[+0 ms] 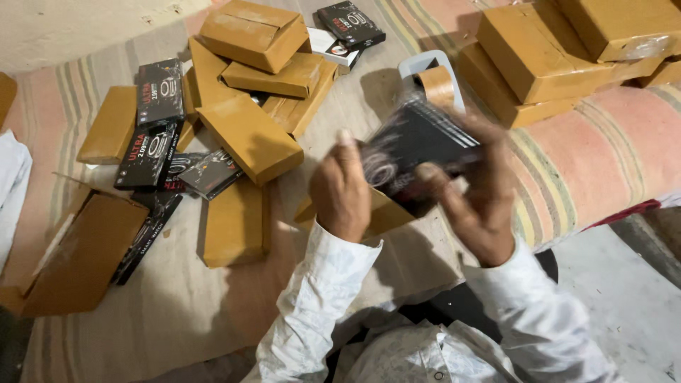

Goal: The person places small black product boxes into brown cardboard shipping boxes, folds the flaps, and seals them with clear packing tape using a handheld dispenser. The person repeats this process for multiple units, stacking the finished packages.

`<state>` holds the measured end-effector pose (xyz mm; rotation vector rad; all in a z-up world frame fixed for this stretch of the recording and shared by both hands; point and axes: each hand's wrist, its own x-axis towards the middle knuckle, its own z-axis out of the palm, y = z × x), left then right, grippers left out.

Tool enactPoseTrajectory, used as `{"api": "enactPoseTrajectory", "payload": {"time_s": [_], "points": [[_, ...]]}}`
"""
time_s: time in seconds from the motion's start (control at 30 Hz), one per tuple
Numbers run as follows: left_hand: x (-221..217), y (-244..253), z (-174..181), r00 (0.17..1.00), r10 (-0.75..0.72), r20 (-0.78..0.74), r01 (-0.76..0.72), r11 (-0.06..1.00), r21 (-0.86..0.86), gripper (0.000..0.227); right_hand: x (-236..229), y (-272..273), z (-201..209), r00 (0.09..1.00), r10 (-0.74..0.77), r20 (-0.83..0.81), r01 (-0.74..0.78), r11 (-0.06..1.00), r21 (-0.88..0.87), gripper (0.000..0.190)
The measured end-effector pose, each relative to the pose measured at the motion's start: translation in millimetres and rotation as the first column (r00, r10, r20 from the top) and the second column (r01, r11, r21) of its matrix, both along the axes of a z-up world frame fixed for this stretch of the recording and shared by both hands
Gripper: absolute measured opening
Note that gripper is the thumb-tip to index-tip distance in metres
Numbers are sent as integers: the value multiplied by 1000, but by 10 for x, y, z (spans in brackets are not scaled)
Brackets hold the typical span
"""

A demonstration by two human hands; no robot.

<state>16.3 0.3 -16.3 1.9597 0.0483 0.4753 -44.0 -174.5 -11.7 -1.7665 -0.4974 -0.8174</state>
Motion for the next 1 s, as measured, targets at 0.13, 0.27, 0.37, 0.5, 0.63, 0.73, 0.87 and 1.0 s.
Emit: {"api": "enactPoseTrajectory", "payload": {"time_s": [0.13,0.27,0.37,0.5,0.63,0.73,0.87,1.0], "points": [[139,217,44,992,50,115,-20,969,-246,64,-25,223,-1,956,-198,217,282,827,-487,74],[91,391,66,980,154,125,-126,970,-206,62,18,458,-207,982,174,-67,-183,968,-171,72],[36,363,98,962,163,219,-92,949,-301,58,59,490,-324,969,214,-121,-224,971,-84,66],[-55,222,37,951,263,159,-214,938,-271,40,137,385,-301,977,212,-29,-214,976,-48,55],[-91,33,-98,876,155,458,12,940,-341,34,201,279,-157,995,103,-9,-102,967,-232,42],[-140,14,-218,875,145,463,18,944,-330,27,197,258,-101,992,121,-35,-126,966,-227,41],[-115,99,-258,766,51,641,10,996,-91,24,225,271,-59,991,122,-61,-133,966,-221,35],[-84,145,-251,837,90,540,61,965,-255,31,208,341,-107,978,203,-40,-206,974,-97,33]]}}
